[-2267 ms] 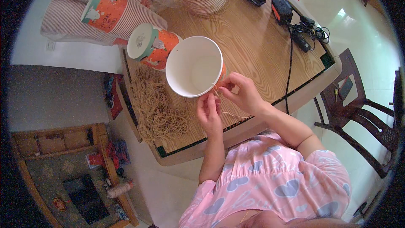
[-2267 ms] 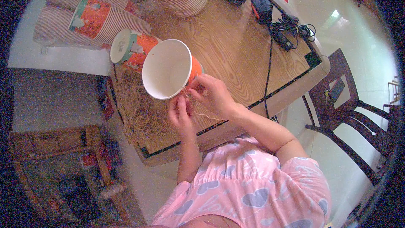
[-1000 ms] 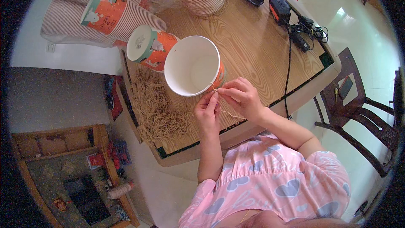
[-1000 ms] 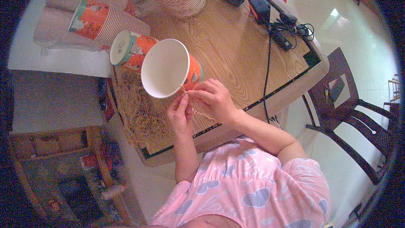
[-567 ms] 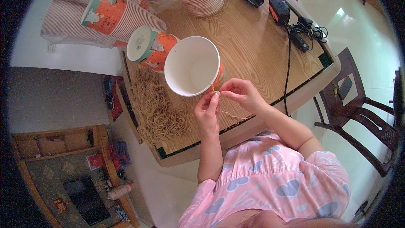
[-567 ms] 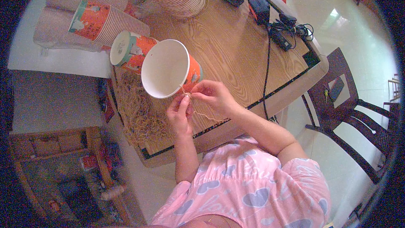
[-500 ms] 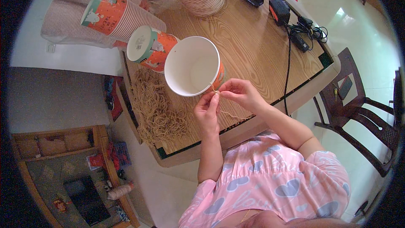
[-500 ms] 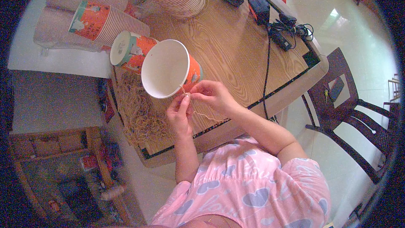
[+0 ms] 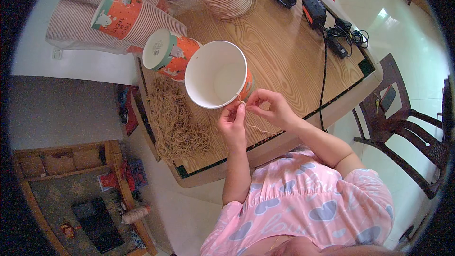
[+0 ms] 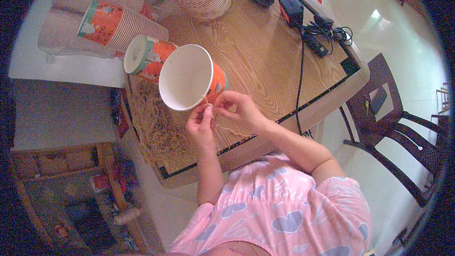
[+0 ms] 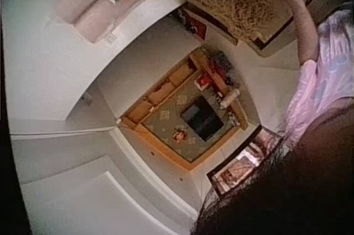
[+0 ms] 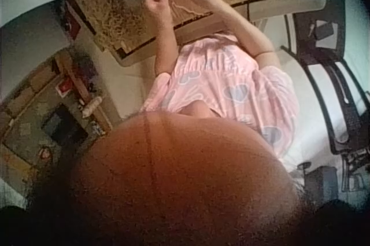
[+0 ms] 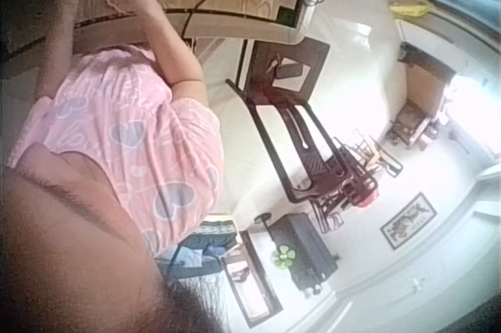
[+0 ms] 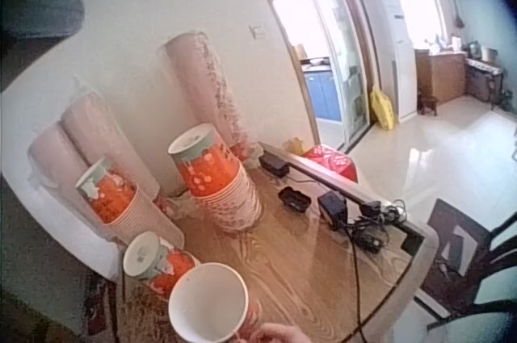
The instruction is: Thread and secure handles onto paper buckets.
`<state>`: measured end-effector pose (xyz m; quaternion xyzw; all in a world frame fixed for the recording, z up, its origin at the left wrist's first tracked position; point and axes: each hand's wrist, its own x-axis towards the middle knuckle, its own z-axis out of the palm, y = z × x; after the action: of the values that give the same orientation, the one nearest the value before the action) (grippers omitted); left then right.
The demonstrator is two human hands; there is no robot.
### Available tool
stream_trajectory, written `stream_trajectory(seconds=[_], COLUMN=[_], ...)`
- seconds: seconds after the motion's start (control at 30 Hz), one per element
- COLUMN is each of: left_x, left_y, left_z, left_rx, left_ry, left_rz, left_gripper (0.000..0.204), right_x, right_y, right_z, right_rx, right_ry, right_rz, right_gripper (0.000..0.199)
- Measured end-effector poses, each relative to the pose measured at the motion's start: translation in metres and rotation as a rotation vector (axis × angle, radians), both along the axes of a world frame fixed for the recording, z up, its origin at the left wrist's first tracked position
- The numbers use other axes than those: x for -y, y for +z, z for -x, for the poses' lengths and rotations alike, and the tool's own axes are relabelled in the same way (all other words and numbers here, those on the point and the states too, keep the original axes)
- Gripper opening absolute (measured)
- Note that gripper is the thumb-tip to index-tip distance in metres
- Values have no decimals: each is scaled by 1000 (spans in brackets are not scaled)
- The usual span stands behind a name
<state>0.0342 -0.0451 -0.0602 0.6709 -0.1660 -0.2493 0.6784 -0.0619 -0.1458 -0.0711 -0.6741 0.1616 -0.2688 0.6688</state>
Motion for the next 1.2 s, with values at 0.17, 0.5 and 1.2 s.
stream_trajectory(seconds=[0.17, 0.5, 1.2], left_x=[2, -1, -3], left_y=[5, 5, 1], left_z=[1, -6, -8], left_rx=[-116, -309, -307], left_ry=[-3, -86, -101], left_rz=[44, 29, 67], left_gripper=[9, 11, 14], right_x=[-1, 1, 1], right_y=[-15, -11, -21], right_z=[-4, -6, -5], right_rx=[56, 84, 40], right_ry=[14, 77, 21], right_rz=[-255, -418, -336], right_gripper=[12, 20, 13])
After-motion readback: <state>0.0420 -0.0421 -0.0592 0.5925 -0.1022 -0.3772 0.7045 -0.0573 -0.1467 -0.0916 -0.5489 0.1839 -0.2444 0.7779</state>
